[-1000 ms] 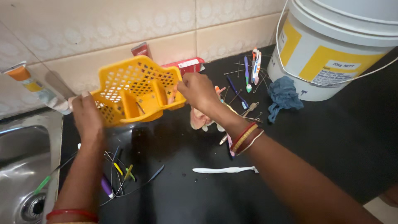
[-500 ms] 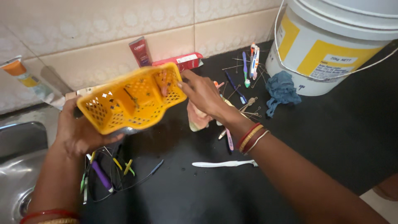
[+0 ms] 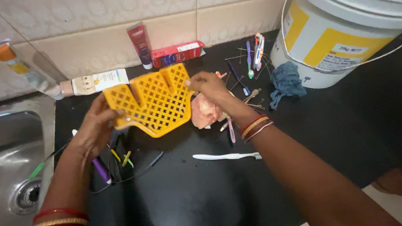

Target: The person wipes a bathroom countertop with a cloth, then removes toothbrushes from a yellow plastic holder and wipes the holder. The person also wipes the countertop again after removing the items.

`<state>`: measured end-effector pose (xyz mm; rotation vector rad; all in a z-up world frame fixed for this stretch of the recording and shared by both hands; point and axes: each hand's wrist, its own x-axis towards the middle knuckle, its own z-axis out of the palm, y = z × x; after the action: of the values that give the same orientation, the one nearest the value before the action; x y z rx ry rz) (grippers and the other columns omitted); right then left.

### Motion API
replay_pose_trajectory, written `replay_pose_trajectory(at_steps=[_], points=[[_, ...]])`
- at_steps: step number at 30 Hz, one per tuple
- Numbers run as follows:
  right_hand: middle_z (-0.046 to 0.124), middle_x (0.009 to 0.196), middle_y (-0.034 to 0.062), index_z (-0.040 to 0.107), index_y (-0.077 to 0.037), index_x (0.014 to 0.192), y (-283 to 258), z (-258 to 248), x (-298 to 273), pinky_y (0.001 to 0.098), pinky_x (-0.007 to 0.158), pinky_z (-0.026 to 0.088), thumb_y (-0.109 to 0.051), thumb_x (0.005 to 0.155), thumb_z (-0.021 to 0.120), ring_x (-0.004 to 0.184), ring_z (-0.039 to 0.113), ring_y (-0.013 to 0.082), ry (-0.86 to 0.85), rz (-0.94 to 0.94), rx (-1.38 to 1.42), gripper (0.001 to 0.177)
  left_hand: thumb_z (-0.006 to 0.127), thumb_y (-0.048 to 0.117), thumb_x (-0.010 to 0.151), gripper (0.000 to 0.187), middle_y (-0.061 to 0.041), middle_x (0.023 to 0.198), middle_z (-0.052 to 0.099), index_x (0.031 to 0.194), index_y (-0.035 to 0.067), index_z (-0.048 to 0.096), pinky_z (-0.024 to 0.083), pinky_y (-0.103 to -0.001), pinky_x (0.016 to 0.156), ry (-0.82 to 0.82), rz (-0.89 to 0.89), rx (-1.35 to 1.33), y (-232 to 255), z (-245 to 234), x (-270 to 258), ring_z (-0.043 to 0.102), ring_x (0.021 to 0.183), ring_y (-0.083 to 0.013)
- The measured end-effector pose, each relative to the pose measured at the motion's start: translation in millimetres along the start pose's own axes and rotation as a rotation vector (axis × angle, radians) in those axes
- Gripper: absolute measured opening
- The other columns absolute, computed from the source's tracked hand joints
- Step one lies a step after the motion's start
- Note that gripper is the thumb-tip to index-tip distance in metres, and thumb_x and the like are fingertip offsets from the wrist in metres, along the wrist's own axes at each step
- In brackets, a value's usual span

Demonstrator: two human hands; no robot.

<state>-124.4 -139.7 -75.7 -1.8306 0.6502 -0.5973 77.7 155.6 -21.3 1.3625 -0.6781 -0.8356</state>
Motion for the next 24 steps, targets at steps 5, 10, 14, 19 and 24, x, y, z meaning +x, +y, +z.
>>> replay_pose_trajectory(at_steps=[5, 10, 14, 19, 24], points=[[0.074, 0.089, 0.0111, 0.071, -0.007, 0.106, -38.0, 0.8, -20.6, 0.0347, 0.073, 0.055, -0.018, 0.088, 0.072, 0.082, 0.073, 0.0205, 0.243, -0.233, -0.305, 0.021, 0.074, -0.006, 0.069, 0.095, -0.009, 0.144, 0.058, 0.155, 0.01, 0.037, 0.041, -0.038, 0.111, -0.016, 0.049, 0.144, -16.8, -1.1, 7.4, 0.054, 0.136, -0.023], [0.073, 0.081, 0.0135, 0.068, -0.007, 0.106, -44.4, 6.6, -35.2, 0.039, 0.068, 0.055, -0.017, 0.094, 0.066, 0.075, 0.075, 0.028, 0.334, -0.248, -0.289, 0.015, 0.076, -0.006, 0.072, 0.095, -0.008, 0.151, 0.053, 0.155, 0.009, 0.032, 0.039, -0.041, 0.117, -0.071, 0.076, 0.151, -31.3, 3.3, 10.3, 0.048, 0.143, -0.0241], [0.076, 0.082, 0.0144, 0.07, -0.004, 0.101, -44.9, 7.2, -33.7, 0.0382, 0.067, 0.056, -0.018, 0.095, 0.066, 0.077, 0.077, 0.0288, 0.342, -0.337, -0.343, 0.016, 0.074, -0.005, 0.073, 0.093, -0.009, 0.151, 0.056, 0.156, 0.011, 0.034, 0.041, -0.041, 0.116, -0.035, 0.001, 0.146, -26.2, 3.4, 14.0, 0.053, 0.141, -0.0251], [0.076, 0.08, 0.0143, 0.07, -0.002, 0.101, -46.7, 5.3, -30.5, 0.0376, 0.065, 0.057, -0.025, 0.095, 0.065, 0.072, 0.078, 0.0272, 0.313, -0.177, -0.289, 0.024, 0.074, -0.007, 0.073, 0.09, -0.006, 0.149, 0.057, 0.154, 0.012, 0.039, 0.04, -0.04, 0.115, 0.005, -0.061, 0.238, -19.7, 12.4, 16.9, 0.052, 0.141, -0.023], [0.074, 0.073, 0.0148, 0.072, -0.002, 0.099, -39.8, 0.5, -29.9, 0.0412, 0.068, 0.056, -0.029, 0.092, 0.067, 0.071, 0.075, 0.0307, 0.346, -0.177, -0.357, 0.028, 0.073, -0.008, 0.073, 0.092, -0.006, 0.152, 0.056, 0.156, 0.011, 0.038, 0.04, -0.039, 0.116, -0.049, 0.064, 0.214, -12.2, 22.7, 19.8, 0.051, 0.142, -0.0225]])
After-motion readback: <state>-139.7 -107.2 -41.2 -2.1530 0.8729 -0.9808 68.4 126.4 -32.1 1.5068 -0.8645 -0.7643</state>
